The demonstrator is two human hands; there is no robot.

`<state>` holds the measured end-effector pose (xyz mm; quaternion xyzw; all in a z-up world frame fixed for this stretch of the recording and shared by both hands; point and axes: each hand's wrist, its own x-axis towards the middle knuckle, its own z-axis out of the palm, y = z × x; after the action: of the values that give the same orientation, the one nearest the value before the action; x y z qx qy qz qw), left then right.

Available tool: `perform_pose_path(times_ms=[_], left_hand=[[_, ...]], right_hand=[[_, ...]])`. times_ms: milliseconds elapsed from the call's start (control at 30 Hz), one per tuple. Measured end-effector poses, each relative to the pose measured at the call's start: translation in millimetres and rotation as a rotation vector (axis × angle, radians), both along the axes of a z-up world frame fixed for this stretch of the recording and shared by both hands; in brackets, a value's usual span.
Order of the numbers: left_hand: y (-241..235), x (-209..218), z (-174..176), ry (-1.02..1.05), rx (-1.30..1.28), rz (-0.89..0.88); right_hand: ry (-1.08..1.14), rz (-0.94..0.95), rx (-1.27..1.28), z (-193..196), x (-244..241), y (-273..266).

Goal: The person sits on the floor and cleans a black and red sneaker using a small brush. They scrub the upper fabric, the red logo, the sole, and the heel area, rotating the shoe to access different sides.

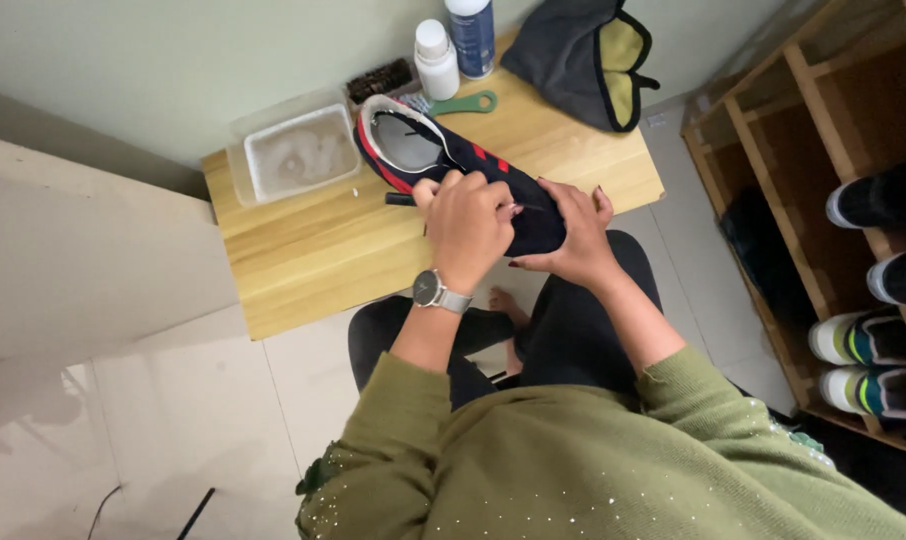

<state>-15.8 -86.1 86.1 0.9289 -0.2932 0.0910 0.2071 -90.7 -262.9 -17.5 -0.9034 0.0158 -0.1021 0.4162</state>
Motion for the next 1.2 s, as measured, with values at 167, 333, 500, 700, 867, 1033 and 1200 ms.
perform_pose_path(times_ms=[167, 333, 500, 700, 867, 1033, 1200], left_hand=[[4, 4, -20, 0.033, 0.075, 0.018], [-2, 0, -3, 0.061, 0.024, 0.005], [1, -2, -19, 0.06, 0.107, 0.006], [-8, 0, -34, 0.095, 0.091, 0.022], [20, -15, -11, 0.116, 0.121, 0.046], [41, -16, -20, 0.123, -0.027, 0.114], [94, -18, -16, -0.03, -0.153, 0.382]], right_hand=[[0.011, 0.002, 0.009, 0, 0, -1], [0.004, 0.013, 0.026, -1, 0, 1], [0.01, -0.003, 0.016, -6, 1, -2], [-0.008, -0.01, 0.012, -7, 2, -2], [0.018, 0.006, 0.018, -4, -2, -2], [0.019, 0.011, -0.01, 5, 0, -5], [0.174, 0.016, -0.084, 18, 2, -56]])
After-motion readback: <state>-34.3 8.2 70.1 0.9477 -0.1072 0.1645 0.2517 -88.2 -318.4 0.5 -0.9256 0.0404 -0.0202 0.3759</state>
